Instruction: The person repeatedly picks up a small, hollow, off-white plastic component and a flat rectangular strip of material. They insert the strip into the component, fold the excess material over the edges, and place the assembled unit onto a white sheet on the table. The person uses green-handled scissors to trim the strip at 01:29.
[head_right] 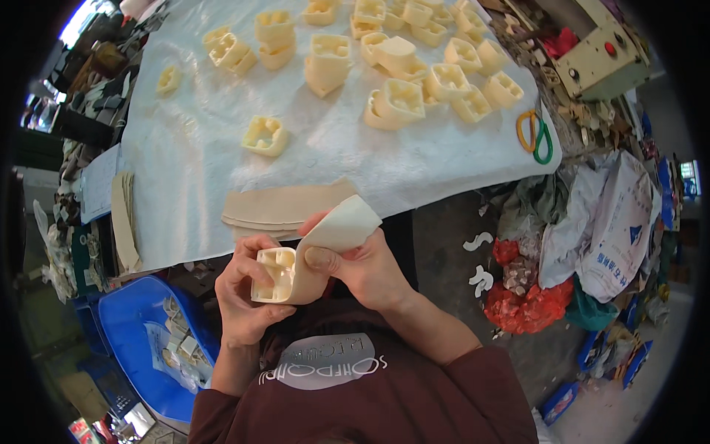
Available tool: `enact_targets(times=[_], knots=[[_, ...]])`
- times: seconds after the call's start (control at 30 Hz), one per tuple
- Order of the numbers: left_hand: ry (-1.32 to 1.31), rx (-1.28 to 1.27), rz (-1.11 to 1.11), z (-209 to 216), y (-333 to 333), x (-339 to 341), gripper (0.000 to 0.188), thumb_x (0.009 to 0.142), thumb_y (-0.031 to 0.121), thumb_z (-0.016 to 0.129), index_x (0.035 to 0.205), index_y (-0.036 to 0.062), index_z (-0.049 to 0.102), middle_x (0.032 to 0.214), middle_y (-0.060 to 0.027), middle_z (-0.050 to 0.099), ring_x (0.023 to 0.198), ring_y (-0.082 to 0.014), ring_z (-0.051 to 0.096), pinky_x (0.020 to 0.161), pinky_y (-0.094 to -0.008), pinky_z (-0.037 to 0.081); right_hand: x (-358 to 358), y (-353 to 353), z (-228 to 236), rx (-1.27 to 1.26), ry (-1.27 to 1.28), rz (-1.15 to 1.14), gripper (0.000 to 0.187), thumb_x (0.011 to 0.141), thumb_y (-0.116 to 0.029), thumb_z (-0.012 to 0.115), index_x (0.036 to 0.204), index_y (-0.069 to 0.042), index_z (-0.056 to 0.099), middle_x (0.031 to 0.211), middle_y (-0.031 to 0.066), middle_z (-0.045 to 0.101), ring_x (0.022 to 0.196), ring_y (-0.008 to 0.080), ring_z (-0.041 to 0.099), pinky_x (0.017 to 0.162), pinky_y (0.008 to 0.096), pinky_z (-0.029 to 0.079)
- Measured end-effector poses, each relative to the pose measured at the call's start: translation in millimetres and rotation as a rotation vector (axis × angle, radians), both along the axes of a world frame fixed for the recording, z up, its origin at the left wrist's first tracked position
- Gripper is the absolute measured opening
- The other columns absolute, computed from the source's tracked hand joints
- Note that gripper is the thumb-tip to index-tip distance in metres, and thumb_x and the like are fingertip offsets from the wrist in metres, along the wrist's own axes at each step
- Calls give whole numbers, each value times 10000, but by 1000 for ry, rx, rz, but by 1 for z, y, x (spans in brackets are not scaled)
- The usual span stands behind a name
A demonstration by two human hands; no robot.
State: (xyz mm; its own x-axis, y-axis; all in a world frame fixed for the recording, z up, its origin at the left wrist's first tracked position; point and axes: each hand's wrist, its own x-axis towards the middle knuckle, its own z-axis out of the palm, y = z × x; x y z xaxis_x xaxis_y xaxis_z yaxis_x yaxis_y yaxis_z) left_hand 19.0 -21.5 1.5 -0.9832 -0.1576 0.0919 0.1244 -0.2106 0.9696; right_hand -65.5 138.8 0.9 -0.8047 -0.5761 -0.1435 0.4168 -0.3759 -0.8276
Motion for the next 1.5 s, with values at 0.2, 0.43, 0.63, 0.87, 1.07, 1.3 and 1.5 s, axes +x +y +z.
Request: enact_targets(times=[0.2, 0.43, 0.63, 0.87, 1.07, 1.3, 1.5], knots=[[43, -86, -82, -5, 11, -8, 344, 579, 54, 821, 817, 82, 574, 1103, -121, 471, 1019, -212, 497, 854, -328, 426, 3, 19, -18, -38, -23, 24, 179, 832, -117, 653, 961, 0, 613, 847, 31, 629, 765, 76, 581, 576, 211, 476], [54, -212, 94, -2, 53, -24, 854, 571, 157, 846, 1235, 48, 319, 1211, -129, 331, 1116, -237, 401, 928, -367, 367, -4, 24, -17, -93, 215, -242, 145, 833, -78, 640, 949, 6, 624, 910, 59, 624, 822, 99, 581, 708, 229, 482], [-109, -310, 146, -8, 74, -49, 678, 548, 33, 786, 1090, 59, 379, 1052, -80, 364, 980, -173, 430, 851, -305, 386, -18, 51, -23, -37, 239, -231, 144, 832, -63, 633, 953, 10, 609, 941, 72, 590, 858, 111, 570, 750, 247, 477], [-77, -84, -263, -9, 67, -76, 562, 537, 27, 790, 1004, 83, 483, 1088, -108, 406, 1025, -181, 438, 865, -290, 378, -36, 78, -28, 41, 180, -232, 160, 831, -138, 656, 874, -6, 575, 858, 39, 578, 748, 77, 556, 650, 224, 478], [-55, -105, -428, -6, 61, -92, 538, 528, 74, 814, 974, 95, 514, 1070, -108, 437, 1012, -195, 441, 855, -304, 373, -40, 80, -25, -23, 49, -207, 210, 818, -188, 679, 834, -21, 552, 770, 5, 554, 640, 49, 535, 499, 201, 447], [-22, -110, -473, 1, 51, -92, 524, 539, 48, 791, 982, 95, 515, 1084, -125, 452, 1019, -209, 446, 863, -318, 375, -36, 77, -20, 3, 63, -183, 181, 809, -116, 679, 819, -42, 514, 859, 84, 580, 792, 119, 542, 699, 267, 449], [101, -209, -398, -12, 41, -68, 594, 554, 52, 793, 1060, 90, 482, 1186, -164, 394, 1081, -238, 426, 906, -348, 372, -18, 56, -31, -31, 230, -299, 166, 794, -49, 678, 827, -35, 516, 868, 67, 559, 750, 103, 548, 632, 238, 462]])
